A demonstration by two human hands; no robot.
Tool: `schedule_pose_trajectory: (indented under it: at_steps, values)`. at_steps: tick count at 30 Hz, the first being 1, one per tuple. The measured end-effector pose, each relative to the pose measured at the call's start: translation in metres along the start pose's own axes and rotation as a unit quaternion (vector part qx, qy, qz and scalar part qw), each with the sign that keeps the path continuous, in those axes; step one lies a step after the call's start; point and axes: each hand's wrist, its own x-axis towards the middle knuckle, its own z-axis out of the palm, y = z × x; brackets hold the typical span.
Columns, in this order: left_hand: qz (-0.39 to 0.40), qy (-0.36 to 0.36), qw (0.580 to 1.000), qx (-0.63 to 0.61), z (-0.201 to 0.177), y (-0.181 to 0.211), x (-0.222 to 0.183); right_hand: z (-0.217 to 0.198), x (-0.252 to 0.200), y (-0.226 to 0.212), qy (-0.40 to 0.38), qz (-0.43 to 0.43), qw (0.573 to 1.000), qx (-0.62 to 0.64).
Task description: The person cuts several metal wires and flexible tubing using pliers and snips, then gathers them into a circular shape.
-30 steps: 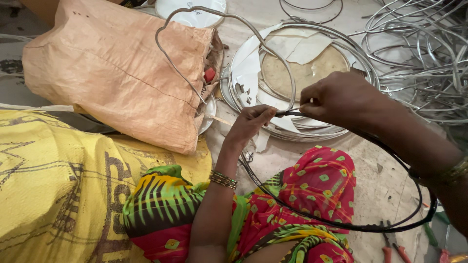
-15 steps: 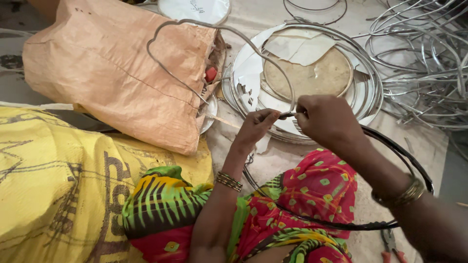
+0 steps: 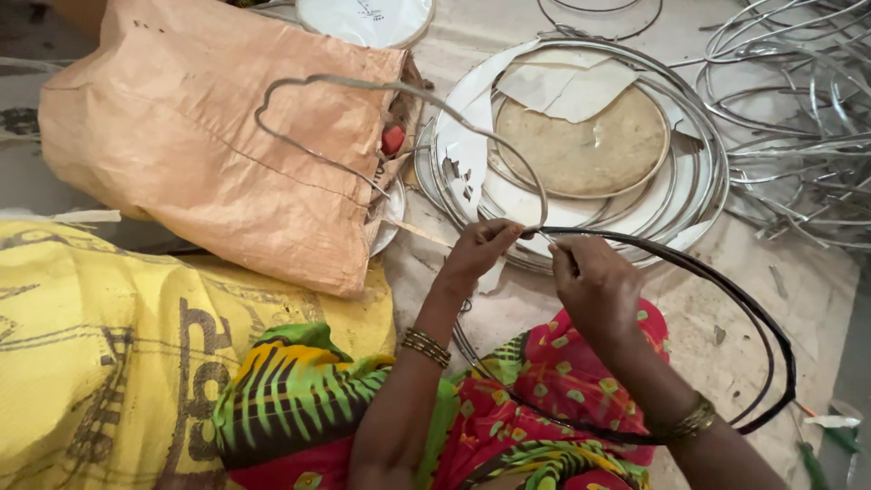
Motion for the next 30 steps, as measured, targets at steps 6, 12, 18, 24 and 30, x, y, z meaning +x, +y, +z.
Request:
schedule_pose_trajectory:
  at_steps: [6, 12, 18, 24, 30]
  values:
    - [-0.017, 0.004, 0.999, 0.031, -0.010, -0.002, -0.002, 0.023, -0.008, 0.013, 0.038, 0.028, 0.994, 0.096]
    - [-0.050, 0.008, 0.996, 0.073, -0.016, -0.007, 0.000, 0.047, -0.024, 0.030, 0.071, 0.045, 0.979, 0.187]
    - [-0.040, 0.010, 0.998, 0.054, -0.018, -0.013, 0.004, 0.101, -0.055, 0.050, 0.113, 0.056, 0.956, 0.265]
    - [-0.011, -0.036, 0.999, -0.012, 0.002, -0.005, -0.001, 0.140, -0.060, 0.039, 0.103, 0.200, 0.838, 0.497]
    - [0.071, 0.073, 0.994, 0.027, -0.010, 0.025, 0.005, 0.072, -0.029, 0.007, -0.075, 0.256, 0.907, 0.327]
